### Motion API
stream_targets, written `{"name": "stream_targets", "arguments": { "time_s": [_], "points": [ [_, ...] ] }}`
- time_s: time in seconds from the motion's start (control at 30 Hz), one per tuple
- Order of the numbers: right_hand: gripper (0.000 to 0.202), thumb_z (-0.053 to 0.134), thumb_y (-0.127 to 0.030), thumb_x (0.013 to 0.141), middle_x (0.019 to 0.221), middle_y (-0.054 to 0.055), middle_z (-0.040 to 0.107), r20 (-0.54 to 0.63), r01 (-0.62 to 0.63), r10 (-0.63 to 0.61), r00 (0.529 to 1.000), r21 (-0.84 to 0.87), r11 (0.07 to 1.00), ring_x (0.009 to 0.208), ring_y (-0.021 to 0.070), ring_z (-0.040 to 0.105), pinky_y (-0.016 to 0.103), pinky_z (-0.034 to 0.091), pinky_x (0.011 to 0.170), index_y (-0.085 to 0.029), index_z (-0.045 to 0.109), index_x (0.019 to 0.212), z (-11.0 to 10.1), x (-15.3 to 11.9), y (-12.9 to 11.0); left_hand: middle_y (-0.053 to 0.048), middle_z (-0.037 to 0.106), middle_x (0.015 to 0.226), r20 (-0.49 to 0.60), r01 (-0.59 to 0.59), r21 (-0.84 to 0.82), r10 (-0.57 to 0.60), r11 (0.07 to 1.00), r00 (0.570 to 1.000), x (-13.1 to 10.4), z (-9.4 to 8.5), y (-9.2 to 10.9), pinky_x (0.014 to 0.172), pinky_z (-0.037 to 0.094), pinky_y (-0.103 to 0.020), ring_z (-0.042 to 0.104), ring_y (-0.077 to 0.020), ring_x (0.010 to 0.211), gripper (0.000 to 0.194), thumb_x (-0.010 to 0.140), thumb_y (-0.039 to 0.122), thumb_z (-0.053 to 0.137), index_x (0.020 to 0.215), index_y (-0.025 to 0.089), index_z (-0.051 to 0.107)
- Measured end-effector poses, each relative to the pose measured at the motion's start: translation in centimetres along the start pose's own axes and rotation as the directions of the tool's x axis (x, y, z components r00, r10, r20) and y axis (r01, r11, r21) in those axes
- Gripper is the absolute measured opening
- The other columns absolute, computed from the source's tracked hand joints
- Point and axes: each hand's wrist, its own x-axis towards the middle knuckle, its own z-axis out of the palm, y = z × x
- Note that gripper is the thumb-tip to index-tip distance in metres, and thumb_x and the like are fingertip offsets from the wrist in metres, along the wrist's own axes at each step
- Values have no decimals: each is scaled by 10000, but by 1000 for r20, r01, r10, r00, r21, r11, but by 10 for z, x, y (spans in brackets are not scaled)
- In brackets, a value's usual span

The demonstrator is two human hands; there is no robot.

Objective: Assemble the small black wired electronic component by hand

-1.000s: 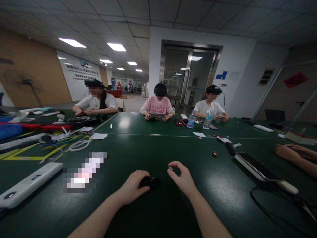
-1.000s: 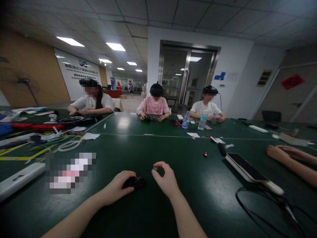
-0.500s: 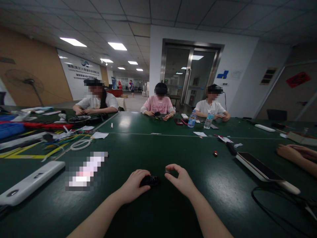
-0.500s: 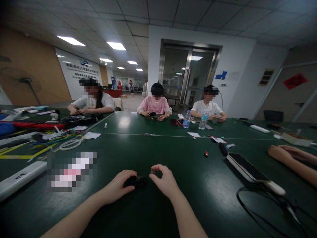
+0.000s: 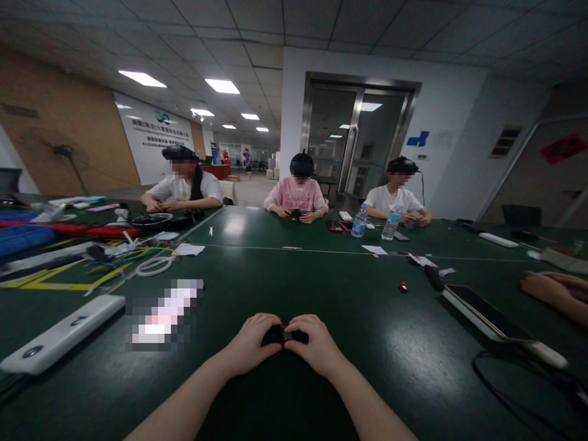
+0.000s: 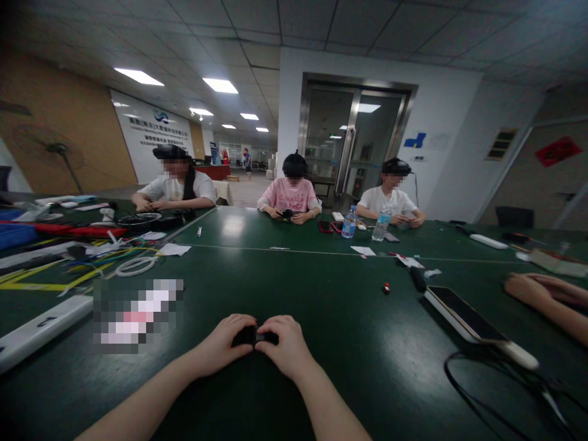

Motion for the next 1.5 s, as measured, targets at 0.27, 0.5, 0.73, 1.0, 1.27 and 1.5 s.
{"name": "stream_targets", "arguments": {
  "time_s": [0.27,0.5,0.73,1.0,1.27,1.5],
  "points": [
    [203,670,-302,693,1039,-13,640,36,-35,36,999,-29,999,1050,220,513,429,307,947,-306,663,896,1,0,-4,-37,576,1140,0,-17,10,17,1000,1000,-1,1,-1,975,343,-377,479,-226,1103,371,735,268,644,1090,246,539],
    [208,670,-308,695,1019,-18,651,6,-6,6,1000,-22,1000,1033,213,528,412,318,944,-308,662,903,3,-1,-2,-47,580,1139,-9,-1,14,1,1000,1000,-1,2,1,972,348,-381,482,-234,1103,361,735,260,636,1084,235,542],
    [213,665,-338,698,1039,-8,638,8,-13,14,1000,-45,999,1052,220,518,416,322,947,-300,663,908,5,-1,1,-48,580,1138,-6,4,23,-4,1000,1000,-1,1,1,964,355,-388,485,-239,1096,353,740,277,630,1080,243,543],
    [241,683,-307,675,1042,4,644,24,25,-24,999,-50,998,1051,223,524,424,333,949,-303,663,915,3,-1,1,-42,584,1133,-8,-4,19,4,1000,1000,-1,2,0,959,353,-373,485,-232,1093,359,724,254,642,1070,242,544],
    [317,617,-246,735,1094,-3,611,49,15,-20,999,109,994,1079,200,518,387,375,957,-319,616,1044,-8,-7,3,-56,555,1166,47,112,-112,-107,987,993,-4,-2,-3,966,346,-386,471,-248,1115,405,756,296,590,1147,239,496],
    [329,616,-232,744,1070,-2,612,70,29,-41,997,168,985,1046,200,537,380,412,924,-309,600,1063,-12,-9,-3,-14,566,1001,144,131,-435,-75,891,987,-5,-8,12,818,439,-309,543,-180,938,297,797,309,559,1068,218,476]
  ]
}}
